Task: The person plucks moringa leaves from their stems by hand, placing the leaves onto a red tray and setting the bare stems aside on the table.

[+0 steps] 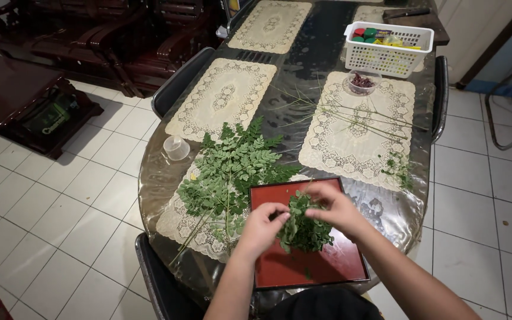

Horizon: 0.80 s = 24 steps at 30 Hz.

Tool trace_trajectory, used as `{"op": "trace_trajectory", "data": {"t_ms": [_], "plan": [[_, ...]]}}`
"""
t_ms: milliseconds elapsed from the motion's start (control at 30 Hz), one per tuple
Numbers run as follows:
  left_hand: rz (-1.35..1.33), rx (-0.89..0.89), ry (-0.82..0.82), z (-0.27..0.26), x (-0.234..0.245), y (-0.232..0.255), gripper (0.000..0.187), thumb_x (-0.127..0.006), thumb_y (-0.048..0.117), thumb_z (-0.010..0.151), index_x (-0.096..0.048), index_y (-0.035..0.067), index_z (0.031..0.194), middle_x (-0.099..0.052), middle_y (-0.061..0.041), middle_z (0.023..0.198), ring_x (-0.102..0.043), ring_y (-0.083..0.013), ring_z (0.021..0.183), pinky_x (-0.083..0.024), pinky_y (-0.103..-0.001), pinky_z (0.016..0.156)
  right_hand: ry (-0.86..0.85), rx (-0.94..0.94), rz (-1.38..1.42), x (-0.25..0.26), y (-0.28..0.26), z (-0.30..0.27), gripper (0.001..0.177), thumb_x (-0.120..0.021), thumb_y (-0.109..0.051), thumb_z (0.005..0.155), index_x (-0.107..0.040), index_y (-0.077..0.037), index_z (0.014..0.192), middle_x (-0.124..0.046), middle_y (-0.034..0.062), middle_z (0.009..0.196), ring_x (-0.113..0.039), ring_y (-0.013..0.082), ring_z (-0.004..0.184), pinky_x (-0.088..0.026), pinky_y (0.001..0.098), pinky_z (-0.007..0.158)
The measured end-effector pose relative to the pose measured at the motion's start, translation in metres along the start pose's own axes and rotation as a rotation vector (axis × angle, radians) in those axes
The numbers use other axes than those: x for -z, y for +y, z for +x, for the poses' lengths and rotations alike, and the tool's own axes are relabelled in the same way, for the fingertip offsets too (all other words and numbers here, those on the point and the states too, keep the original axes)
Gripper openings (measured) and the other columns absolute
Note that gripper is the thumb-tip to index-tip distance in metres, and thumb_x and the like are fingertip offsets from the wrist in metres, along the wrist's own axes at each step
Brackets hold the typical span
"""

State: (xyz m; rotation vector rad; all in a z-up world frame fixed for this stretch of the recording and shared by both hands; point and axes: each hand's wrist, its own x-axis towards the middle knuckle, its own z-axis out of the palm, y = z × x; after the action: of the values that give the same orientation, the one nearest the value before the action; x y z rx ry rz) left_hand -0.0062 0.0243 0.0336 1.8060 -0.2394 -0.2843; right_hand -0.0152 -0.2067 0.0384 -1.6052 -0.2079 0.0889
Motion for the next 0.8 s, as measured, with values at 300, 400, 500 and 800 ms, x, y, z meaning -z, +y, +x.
{"op": "trace_trajectory", "data": {"t_ms": [300,400,500,800], "plan": [[0.098,0.069,-0.006,-0.007,-0.013,0.015,0.023,-0.08,0.013,0.081,-0.065,0.004,0.096,-0.067,-0.004,0.098,-0.068,-0.0167,0.084,-0.056,-0.03,0.073,-0.075,-0.173,-0.102,0.002,0.026,0.005,0.016,-0.078,-0.015,0.085,-0.082,-0.003,0.095,-0.075,0.0044,0.092,-0.069,0.0154,0.091,-0.054,0.0321,0.082],[0.218,-0.072,0.041,-0.01,-0.013,0.01,0.017,-0.082,0.01,0.076,-0.072,0.002,0.088,-0.063,-0.009,0.112,-0.066,-0.0219,0.093,-0.056,-0.032,0.077,-0.107,-0.194,-0.06,0.003,0.025,0.004,0.021,-0.076,-0.018,0.088,-0.082,-0.001,0.099,-0.075,0.0056,0.094,-0.068,0.015,0.09,-0.054,0.0317,0.083],[0.238,-0.148,0.068,-0.006,-0.014,0.003,0.014,-0.078,0.007,0.076,-0.073,0.004,0.089,-0.061,-0.011,0.12,-0.065,-0.0243,0.104,-0.056,-0.033,0.082,-0.125,-0.206,0.092,0.004,0.022,0.004,0.03,-0.067,-0.025,0.096,-0.082,-0.002,0.109,-0.073,0.0041,0.095,-0.066,0.0123,0.092,-0.053,0.029,0.085],[0.206,-0.195,0.101,-0.011,-0.014,0.025,0.011,-0.076,0.01,0.081,-0.07,0.005,0.087,-0.059,-0.012,0.117,-0.063,-0.0283,0.109,-0.054,-0.036,0.087,-0.096,-0.235,0.01,0.003,0.024,0.002,0.022,-0.084,-0.018,0.084,-0.08,0.001,0.094,-0.067,0.004,0.086,-0.059,0.0101,0.076,-0.046,0.0269,0.068]]}}
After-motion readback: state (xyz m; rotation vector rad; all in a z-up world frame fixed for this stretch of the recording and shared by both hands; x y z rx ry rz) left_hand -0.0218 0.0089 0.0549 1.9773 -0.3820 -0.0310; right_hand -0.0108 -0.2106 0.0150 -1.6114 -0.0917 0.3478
